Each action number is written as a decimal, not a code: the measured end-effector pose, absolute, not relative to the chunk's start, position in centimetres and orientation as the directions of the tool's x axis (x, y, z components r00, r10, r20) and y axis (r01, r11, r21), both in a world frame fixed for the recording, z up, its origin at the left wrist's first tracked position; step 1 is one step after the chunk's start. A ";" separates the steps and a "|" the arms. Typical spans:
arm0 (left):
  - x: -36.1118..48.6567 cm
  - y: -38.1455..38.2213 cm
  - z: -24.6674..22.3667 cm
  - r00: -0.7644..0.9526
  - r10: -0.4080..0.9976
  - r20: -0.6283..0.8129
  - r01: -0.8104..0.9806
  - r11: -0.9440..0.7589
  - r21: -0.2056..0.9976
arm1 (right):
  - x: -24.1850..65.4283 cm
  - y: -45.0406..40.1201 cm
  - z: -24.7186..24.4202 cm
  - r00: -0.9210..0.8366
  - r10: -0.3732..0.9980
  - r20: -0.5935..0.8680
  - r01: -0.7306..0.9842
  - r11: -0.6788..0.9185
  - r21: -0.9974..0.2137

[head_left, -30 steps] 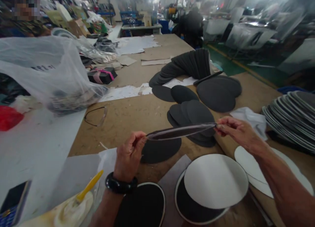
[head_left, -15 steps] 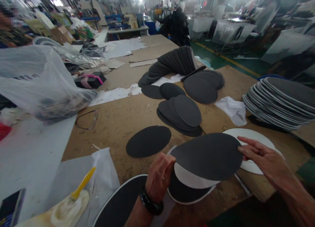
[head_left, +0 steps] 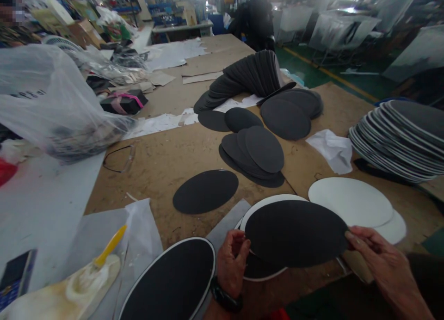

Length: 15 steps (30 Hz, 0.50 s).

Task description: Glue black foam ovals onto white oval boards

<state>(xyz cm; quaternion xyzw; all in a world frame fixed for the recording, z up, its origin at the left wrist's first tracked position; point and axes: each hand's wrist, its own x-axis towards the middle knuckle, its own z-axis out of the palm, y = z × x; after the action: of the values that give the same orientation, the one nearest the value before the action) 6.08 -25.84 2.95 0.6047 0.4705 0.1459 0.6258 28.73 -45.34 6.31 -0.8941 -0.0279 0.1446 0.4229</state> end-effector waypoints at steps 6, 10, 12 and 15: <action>5.3 -26.0 3.3 0.467 0.722 -0.511 0.418 0.329 0.847 | 30.0 -44.7 5.1 0.913 0.284 -0.291 -0.078 -0.580 -0.811; 4.4 -25.5 3.9 0.450 0.733 -0.511 0.426 0.327 0.843 | 30.9 -43.0 3.9 0.824 0.475 -0.308 -0.005 -0.538 -0.843; 4.4 -25.2 3.9 0.470 0.704 -0.532 0.398 0.369 0.840 | 31.5 -42.2 3.2 0.788 0.516 -0.336 0.011 -0.558 -0.830; 4.7 -24.8 3.7 0.478 0.654 -0.587 0.344 0.475 0.810 | 32.6 -41.3 2.3 0.779 0.508 -0.368 0.034 -0.619 -0.784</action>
<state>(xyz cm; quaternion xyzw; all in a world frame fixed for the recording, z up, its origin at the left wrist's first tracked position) 4.75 -24.81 3.68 0.5000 0.4987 0.1108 0.6993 32.63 -41.34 2.32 -0.8511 -0.1592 0.2920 0.4063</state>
